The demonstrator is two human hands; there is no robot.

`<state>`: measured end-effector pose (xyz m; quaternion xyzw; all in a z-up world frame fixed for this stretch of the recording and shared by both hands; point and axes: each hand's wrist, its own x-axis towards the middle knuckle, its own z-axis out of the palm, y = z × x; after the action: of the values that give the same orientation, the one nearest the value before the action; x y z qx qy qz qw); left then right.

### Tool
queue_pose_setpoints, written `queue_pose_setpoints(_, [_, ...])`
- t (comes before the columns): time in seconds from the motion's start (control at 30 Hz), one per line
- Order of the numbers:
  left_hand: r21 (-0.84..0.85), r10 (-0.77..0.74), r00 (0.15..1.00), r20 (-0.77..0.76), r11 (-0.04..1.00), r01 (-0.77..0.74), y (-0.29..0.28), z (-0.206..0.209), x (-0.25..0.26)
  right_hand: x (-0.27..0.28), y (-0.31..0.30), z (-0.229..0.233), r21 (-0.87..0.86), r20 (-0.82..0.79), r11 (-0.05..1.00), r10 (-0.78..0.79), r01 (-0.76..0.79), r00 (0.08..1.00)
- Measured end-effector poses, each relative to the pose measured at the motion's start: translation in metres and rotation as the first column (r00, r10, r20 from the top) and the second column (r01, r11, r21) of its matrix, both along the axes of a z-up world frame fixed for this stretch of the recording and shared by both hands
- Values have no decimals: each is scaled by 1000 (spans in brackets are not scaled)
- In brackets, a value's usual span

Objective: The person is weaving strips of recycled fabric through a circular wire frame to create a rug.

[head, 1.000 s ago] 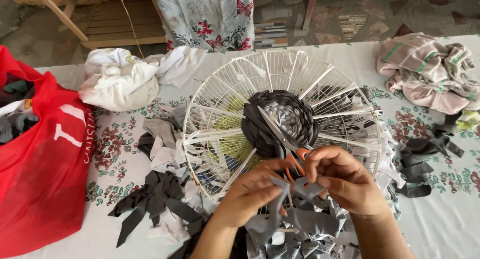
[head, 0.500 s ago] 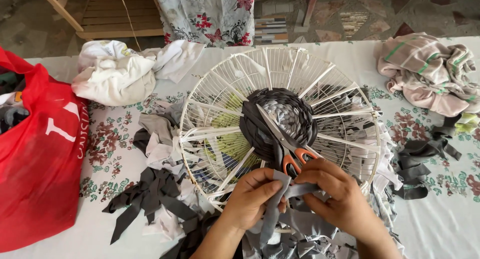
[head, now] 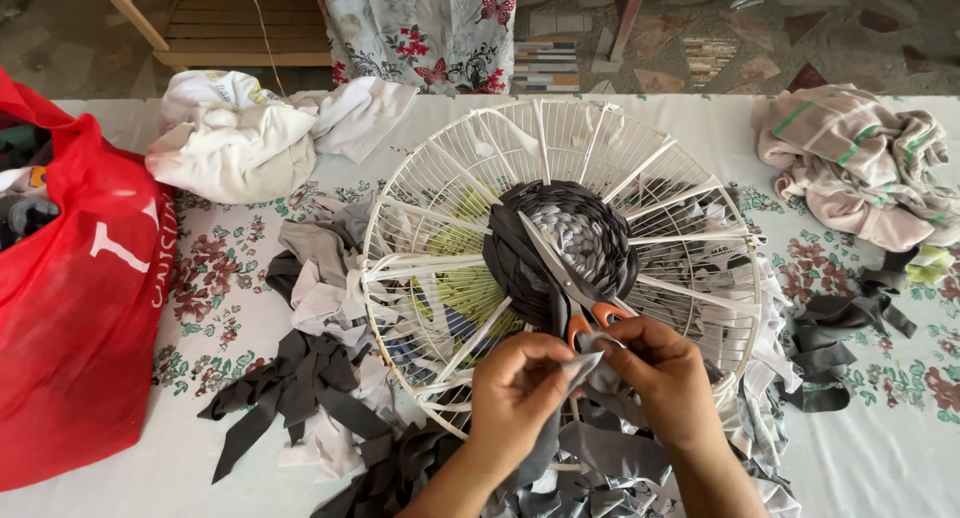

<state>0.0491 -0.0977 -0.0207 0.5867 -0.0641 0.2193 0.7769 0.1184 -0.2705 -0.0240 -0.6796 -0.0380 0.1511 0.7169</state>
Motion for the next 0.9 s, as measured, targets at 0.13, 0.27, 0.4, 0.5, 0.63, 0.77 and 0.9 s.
queue_pose_setpoints(0.13, [339,227,955,190,898,-281,-5,19,0,-8,5,-3,16,-55,1000,4,-4,998])
queue_pose_setpoints(0.27, [589,225,920,322,713,-380,2,46,-8,-14,4,0,80,-123,996,-28,38,992])
queue_pose_setpoints(0.4, [665,171,923,346,649,-369,2,47,-9,-14,2,-3,8,-111,997,-71,72,991])
queue_pose_setpoints(0.5, [653,234,908,348,634,-414,0,31,-5,-16,8,2,98,-123,995,-19,31,992])
queue_pose_setpoints(0.63, [571,287,927,242,730,-375,4,29,-5,-16,5,5,6,59,998,62,-62,996])
queue_pose_setpoints(0.77, [296,46,986,-162,955,4,13,18,-4,-13,2,24,-241,218,961,190,-136,957])
queue_pose_setpoints(0.9, [230,60,988,-143,973,-26,11,18,-6,-19,6,31,-312,364,950,99,21,926])
